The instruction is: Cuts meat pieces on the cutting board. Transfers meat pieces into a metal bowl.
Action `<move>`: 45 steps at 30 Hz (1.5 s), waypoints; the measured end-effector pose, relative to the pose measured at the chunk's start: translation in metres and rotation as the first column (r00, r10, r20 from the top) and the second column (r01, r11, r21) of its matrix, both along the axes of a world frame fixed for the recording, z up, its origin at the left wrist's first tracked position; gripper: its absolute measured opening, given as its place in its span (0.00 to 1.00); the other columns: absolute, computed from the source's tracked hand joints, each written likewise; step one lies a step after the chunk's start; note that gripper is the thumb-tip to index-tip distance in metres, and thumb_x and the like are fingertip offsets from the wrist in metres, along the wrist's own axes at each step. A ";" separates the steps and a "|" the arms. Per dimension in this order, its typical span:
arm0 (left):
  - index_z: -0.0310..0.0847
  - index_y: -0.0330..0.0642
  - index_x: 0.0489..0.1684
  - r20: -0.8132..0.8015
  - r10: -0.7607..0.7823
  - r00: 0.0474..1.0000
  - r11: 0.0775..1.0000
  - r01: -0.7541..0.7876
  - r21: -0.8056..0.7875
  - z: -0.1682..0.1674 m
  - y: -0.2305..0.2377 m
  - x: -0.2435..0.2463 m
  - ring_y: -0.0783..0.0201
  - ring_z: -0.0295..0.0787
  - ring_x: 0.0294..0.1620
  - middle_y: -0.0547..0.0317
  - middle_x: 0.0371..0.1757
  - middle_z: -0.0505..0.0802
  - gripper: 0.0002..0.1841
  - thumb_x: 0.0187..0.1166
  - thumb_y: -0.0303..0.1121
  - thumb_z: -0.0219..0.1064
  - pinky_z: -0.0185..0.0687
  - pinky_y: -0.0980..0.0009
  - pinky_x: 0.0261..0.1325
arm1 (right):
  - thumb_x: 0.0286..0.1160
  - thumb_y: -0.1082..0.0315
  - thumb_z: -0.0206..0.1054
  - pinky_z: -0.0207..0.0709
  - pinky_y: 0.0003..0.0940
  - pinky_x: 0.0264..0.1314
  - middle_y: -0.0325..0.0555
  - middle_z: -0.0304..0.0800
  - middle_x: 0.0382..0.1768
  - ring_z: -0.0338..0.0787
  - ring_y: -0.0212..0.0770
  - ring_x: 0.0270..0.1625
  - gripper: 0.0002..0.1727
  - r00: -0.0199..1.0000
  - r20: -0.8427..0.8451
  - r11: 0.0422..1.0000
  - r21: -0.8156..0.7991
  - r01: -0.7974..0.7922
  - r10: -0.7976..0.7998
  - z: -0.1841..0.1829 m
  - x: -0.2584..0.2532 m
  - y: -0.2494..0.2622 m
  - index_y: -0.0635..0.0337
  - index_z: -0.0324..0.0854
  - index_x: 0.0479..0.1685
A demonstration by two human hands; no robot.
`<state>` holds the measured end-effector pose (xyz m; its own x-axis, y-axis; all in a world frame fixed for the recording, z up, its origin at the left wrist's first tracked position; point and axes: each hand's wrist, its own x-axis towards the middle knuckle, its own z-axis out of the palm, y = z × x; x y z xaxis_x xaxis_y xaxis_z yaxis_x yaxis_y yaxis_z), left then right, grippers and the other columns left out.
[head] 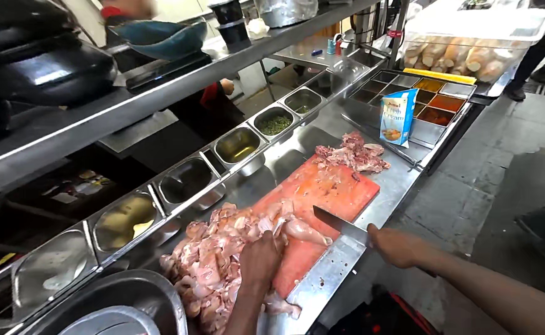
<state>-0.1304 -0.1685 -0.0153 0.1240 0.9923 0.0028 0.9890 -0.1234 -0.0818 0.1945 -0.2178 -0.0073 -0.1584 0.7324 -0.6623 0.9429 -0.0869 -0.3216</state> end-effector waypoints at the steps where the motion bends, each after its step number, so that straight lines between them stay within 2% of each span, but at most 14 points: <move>1: 0.87 0.38 0.45 -0.030 -0.009 1.000 0.999 0.008 -0.032 0.008 -0.001 0.002 0.42 0.97 0.44 0.44 0.35 0.96 0.24 0.87 0.46 0.49 0.87 0.43 0.45 | 0.93 0.56 0.54 0.82 0.62 0.55 0.63 0.87 0.48 0.91 0.63 0.53 0.21 1.000 -0.024 1.000 0.024 -0.010 0.011 -0.006 0.015 0.005 0.63 0.69 0.71; 8: 0.84 0.40 0.54 -0.177 0.018 0.984 0.914 -0.088 -0.396 0.074 0.006 0.045 0.42 0.91 0.62 0.41 0.54 0.93 0.28 0.92 0.51 0.40 0.84 0.41 0.58 | 0.79 0.66 0.62 0.84 0.64 0.49 0.61 0.91 0.46 0.93 0.65 0.52 0.21 0.950 0.147 0.909 0.361 0.208 -0.276 -0.017 0.057 0.078 0.58 0.70 0.70; 11: 0.85 0.39 0.54 -0.110 0.044 0.993 0.889 -0.089 -0.449 0.088 0.012 0.049 0.41 0.89 0.64 0.40 0.56 0.92 0.29 0.93 0.51 0.39 0.81 0.38 0.61 | 0.84 0.64 0.60 0.85 0.63 0.48 0.61 0.90 0.44 0.93 0.64 0.49 0.22 0.954 -0.001 0.882 0.382 0.277 -0.299 -0.008 0.050 0.069 0.57 0.67 0.73; 13: 0.86 0.36 0.49 0.073 0.084 0.994 0.881 -0.040 -0.471 0.087 0.022 0.041 0.40 0.90 0.58 0.39 0.50 0.92 0.30 0.93 0.50 0.39 0.80 0.36 0.60 | 0.88 0.60 0.57 0.85 0.64 0.50 0.59 0.90 0.44 0.93 0.62 0.49 0.19 0.972 -0.112 0.909 0.345 0.235 -0.208 -0.012 0.045 0.058 0.56 0.70 0.72; 15: 0.84 0.37 0.36 0.317 0.130 0.939 0.879 0.038 -0.475 0.075 0.033 0.030 0.48 0.88 0.39 0.47 0.34 0.89 0.28 0.92 0.46 0.40 0.82 0.43 0.48 | 0.88 0.57 0.57 0.83 0.64 0.52 0.57 0.90 0.46 0.92 0.61 0.52 0.17 0.980 -0.150 0.935 0.308 0.174 -0.132 -0.019 0.042 0.053 0.55 0.75 0.67; 17: 0.77 0.41 0.25 0.562 0.262 0.785 0.857 0.078 -0.509 0.066 0.036 0.027 0.63 0.77 0.21 0.60 0.20 0.80 0.26 0.94 0.40 0.40 0.77 0.62 0.30 | 0.87 0.57 0.57 0.84 0.63 0.51 0.55 0.90 0.46 0.92 0.60 0.53 0.16 0.984 -0.118 0.941 0.298 0.163 -0.133 -0.027 0.043 0.053 0.53 0.75 0.65; 19: 0.70 0.43 0.24 0.713 0.488 0.503 0.808 0.050 -0.588 0.067 0.031 0.036 0.70 0.69 0.12 0.65 0.14 0.74 0.25 0.97 0.37 0.37 0.72 0.73 0.19 | 0.88 0.56 0.57 0.84 0.62 0.49 0.54 0.91 0.44 0.93 0.59 0.50 0.16 0.969 -0.128 0.916 0.322 0.241 -0.210 -0.030 0.050 0.053 0.52 0.74 0.65; 22: 0.65 0.45 0.24 0.713 0.693 0.107 0.718 -0.009 -0.696 0.064 0.020 0.057 0.70 0.65 0.06 0.66 0.10 0.70 0.23 0.96 0.39 0.36 0.69 0.74 0.11 | 0.90 0.56 0.56 0.84 0.64 0.45 0.57 0.91 0.39 0.93 0.62 0.43 0.18 0.917 -0.237 0.840 0.376 0.391 -0.321 -0.030 0.059 0.049 0.53 0.72 0.70; 25: 0.64 0.46 0.24 0.635 0.771 -0.054 0.635 -0.012 -0.772 0.048 0.018 0.076 0.70 0.66 0.05 0.66 0.08 0.69 0.23 0.96 0.41 0.37 0.68 0.75 0.09 | 0.88 0.60 0.57 0.84 0.61 0.39 0.55 0.89 0.32 0.92 0.59 0.37 0.16 0.880 -0.305 0.771 0.431 0.469 -0.365 -0.022 0.054 0.039 0.54 0.71 0.68; 29: 0.68 0.43 0.31 0.628 0.761 0.161 0.638 -0.019 -0.769 0.023 0.033 0.081 0.68 0.71 0.09 0.63 0.13 0.74 0.23 0.97 0.45 0.40 0.71 0.74 0.13 | 0.89 0.60 0.55 0.84 0.57 0.40 0.51 0.87 0.29 0.92 0.56 0.35 0.16 0.892 -0.356 0.770 0.473 0.428 -0.277 -0.025 0.026 0.014 0.55 0.70 0.68; 36: 0.78 0.37 0.37 0.634 0.572 0.521 0.757 -0.036 -0.653 0.011 0.053 0.069 0.66 0.79 0.18 0.59 0.21 0.81 0.27 0.97 0.49 0.42 0.79 0.70 0.24 | 0.93 0.57 0.45 0.85 0.60 0.51 0.56 0.91 0.43 0.94 0.61 0.50 0.18 0.984 -0.059 0.911 0.373 0.176 -0.166 -0.032 -0.017 0.007 0.54 0.71 0.69; 40: 0.83 0.35 0.37 0.593 0.458 0.662 0.809 -0.034 -0.587 0.000 0.056 0.067 0.61 0.82 0.25 0.54 0.26 0.85 0.30 0.96 0.49 0.39 0.82 0.61 0.33 | 0.92 0.56 0.49 0.85 0.60 0.48 0.55 0.91 0.38 0.94 0.60 0.46 0.18 0.985 -0.055 0.884 0.434 0.173 -0.165 -0.003 -0.013 0.017 0.53 0.73 0.69; 42: 0.83 0.35 0.35 0.606 0.438 0.664 0.819 -0.016 -0.574 -0.003 0.057 0.066 0.59 0.83 0.26 0.53 0.25 0.85 0.30 0.96 0.48 0.40 0.82 0.58 0.36 | 0.92 0.54 0.50 0.85 0.59 0.36 0.51 0.88 0.28 0.93 0.58 0.34 0.17 0.981 -0.149 0.719 0.667 0.194 -0.125 0.035 -0.007 0.015 0.54 0.76 0.63; 45: 0.82 0.36 0.32 0.612 0.451 0.649 0.811 -0.012 -0.585 -0.007 0.057 0.066 0.60 0.84 0.25 0.54 0.24 0.86 0.29 0.95 0.47 0.41 0.83 0.60 0.34 | 0.91 0.55 0.49 0.77 0.49 0.15 0.44 0.80 0.17 0.84 0.47 0.16 0.20 0.943 -0.333 0.139 0.935 0.326 0.029 0.081 -0.010 0.020 0.64 0.77 0.55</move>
